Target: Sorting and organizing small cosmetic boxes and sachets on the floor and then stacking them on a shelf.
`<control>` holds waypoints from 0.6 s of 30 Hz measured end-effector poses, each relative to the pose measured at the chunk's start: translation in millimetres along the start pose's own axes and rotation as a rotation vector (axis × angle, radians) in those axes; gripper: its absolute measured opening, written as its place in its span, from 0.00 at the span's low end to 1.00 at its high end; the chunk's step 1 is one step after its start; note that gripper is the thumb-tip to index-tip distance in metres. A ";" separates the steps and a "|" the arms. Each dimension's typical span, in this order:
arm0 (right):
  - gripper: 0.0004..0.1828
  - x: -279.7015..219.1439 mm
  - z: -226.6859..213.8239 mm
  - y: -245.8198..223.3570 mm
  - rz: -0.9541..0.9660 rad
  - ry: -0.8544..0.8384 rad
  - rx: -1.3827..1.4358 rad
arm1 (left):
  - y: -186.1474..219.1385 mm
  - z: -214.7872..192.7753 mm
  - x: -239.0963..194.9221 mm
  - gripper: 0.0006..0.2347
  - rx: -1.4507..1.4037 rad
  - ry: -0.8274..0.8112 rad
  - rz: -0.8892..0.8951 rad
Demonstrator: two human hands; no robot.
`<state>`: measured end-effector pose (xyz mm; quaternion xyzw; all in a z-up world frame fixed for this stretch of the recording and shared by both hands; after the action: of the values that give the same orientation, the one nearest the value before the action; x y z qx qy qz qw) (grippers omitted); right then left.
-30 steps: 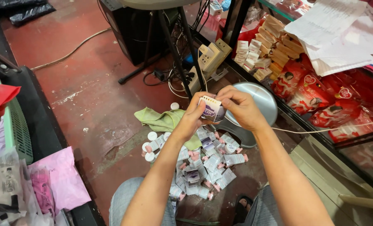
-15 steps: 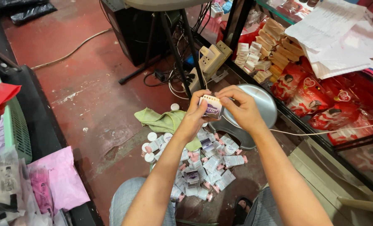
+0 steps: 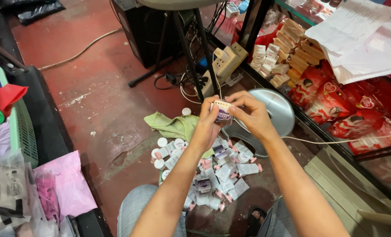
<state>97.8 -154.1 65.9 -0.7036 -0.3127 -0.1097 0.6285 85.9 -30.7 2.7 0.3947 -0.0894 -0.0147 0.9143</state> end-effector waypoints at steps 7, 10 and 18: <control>0.10 -5.0 6.3 -1.8 0.050 0.147 -0.001 | 2.9 8.2 1.2 0.14 0.046 0.019 -0.010; 0.03 -1.2 14.7 -11.2 -0.092 0.137 -0.146 | 4.9 2.1 6.0 0.15 0.027 0.059 -0.024; 0.07 -8.2 22.4 -3.5 -0.109 0.137 -0.045 | 17.8 -19.7 7.3 0.20 0.201 0.210 0.067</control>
<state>84.0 -135.1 60.1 -0.6905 -0.3043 -0.1984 0.6254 95.8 -5.1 3.5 0.4806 -0.0076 0.0661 0.8744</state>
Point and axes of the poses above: each hand's wrist, its own x-axis towards the middle knuckle, its own z-axis out of the palm, y = z × x, the point moved 9 cm from there along x, towards the middle knuckle, and after that the axes turned 2 degrees about -x, right-handed, at the moved point
